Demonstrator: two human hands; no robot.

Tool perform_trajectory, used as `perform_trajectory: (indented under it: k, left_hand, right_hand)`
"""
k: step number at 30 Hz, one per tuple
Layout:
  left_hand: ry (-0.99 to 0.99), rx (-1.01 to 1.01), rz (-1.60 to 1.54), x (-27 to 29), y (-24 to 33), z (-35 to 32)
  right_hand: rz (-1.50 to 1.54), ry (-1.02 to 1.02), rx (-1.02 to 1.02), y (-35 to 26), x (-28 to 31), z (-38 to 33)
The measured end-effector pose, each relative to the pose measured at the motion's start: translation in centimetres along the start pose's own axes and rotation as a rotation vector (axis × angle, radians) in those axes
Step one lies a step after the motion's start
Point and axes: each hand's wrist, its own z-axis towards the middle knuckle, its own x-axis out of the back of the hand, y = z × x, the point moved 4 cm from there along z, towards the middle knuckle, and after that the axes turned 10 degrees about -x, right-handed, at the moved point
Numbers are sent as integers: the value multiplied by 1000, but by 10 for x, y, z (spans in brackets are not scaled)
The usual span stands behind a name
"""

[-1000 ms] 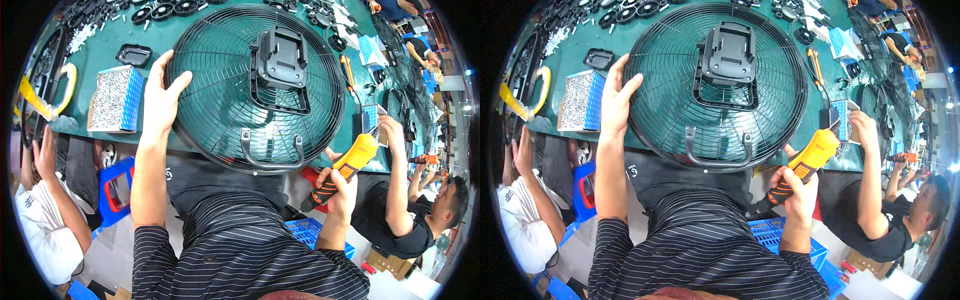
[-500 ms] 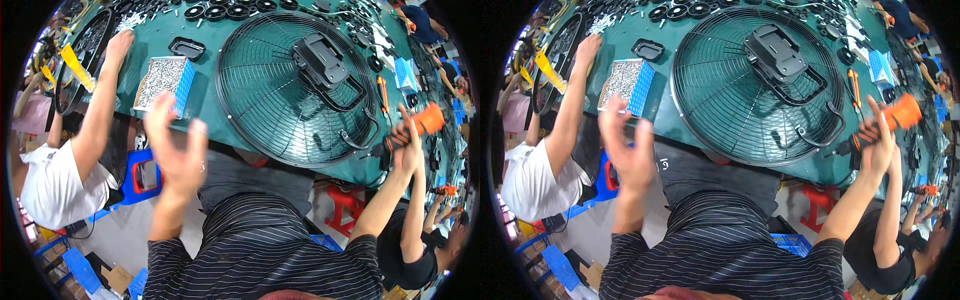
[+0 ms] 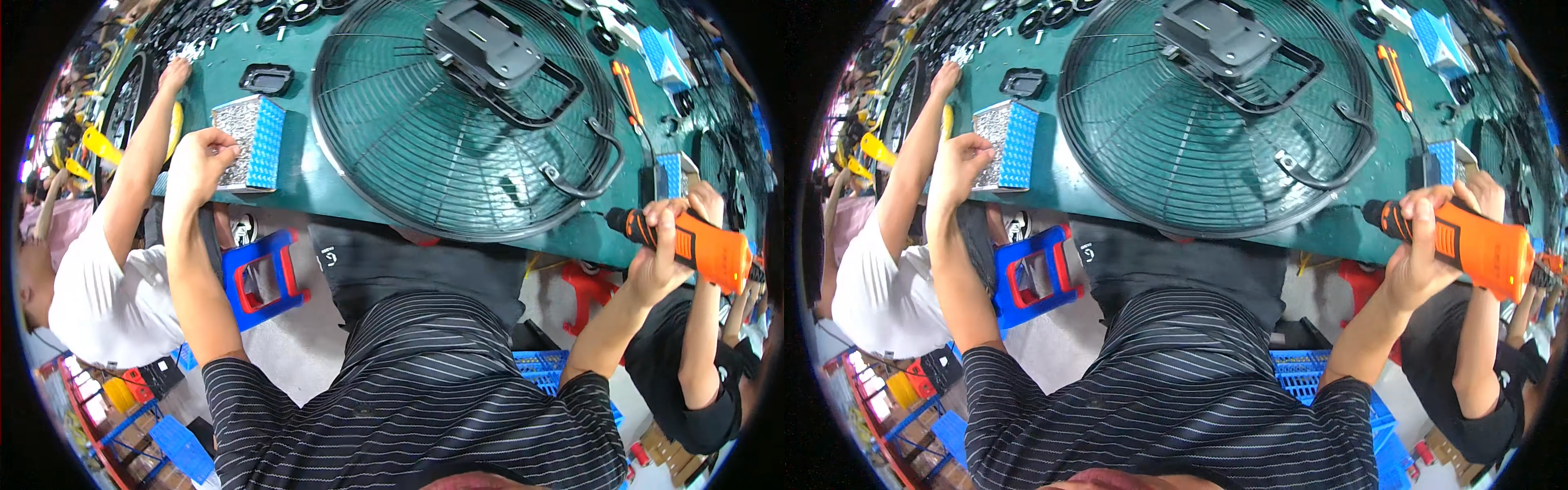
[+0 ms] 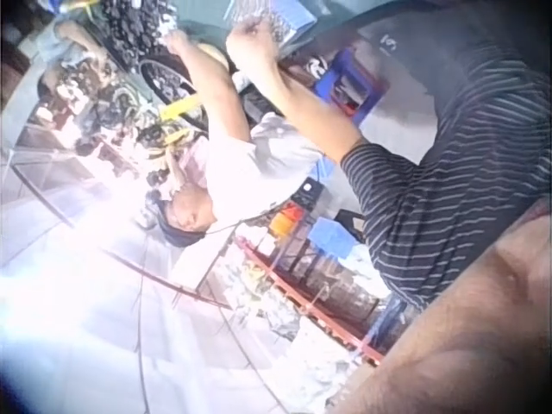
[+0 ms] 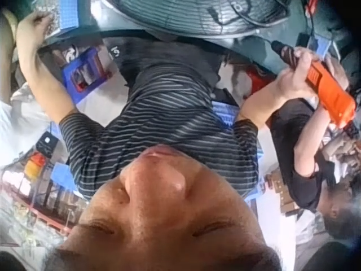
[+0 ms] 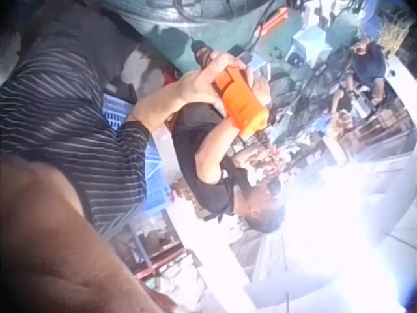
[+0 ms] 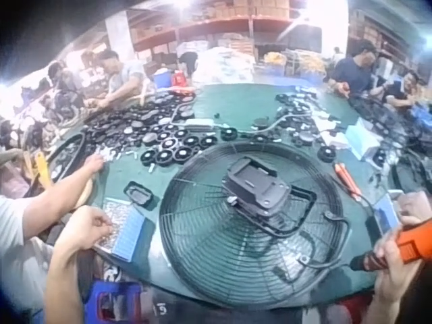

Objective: Assembling the metal guard and components of an electric fan on a production line.

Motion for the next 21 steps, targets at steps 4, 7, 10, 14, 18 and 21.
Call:
perform_trajectory:
  k: [4, 7, 10, 14, 18, 21]
  left_hand:
    - [69, -44, -55, 3, -12, -3]
    - [185, -11, -35, 11, -14, -9]
    - [356, -21, -245, 10, -14, -22]
    - [461, -31, -298, -12, -16, -30]
    - [558, -91, -137, -6, -4, -29]
    - [592, -115, -527, -2, 27, -54]
  right_hand:
    - [99, -16, -62, 4, 4, 1]
    - [136, -62, -7, -5, 4, 0]
    - [51, 51, 14, -21, 14, -5]
    - [310, -147, 15, -43, 18, -14]
    - [327, -186, -38, -51, 9, -25]
    - [414, -203, -39, -58, -6, -31]
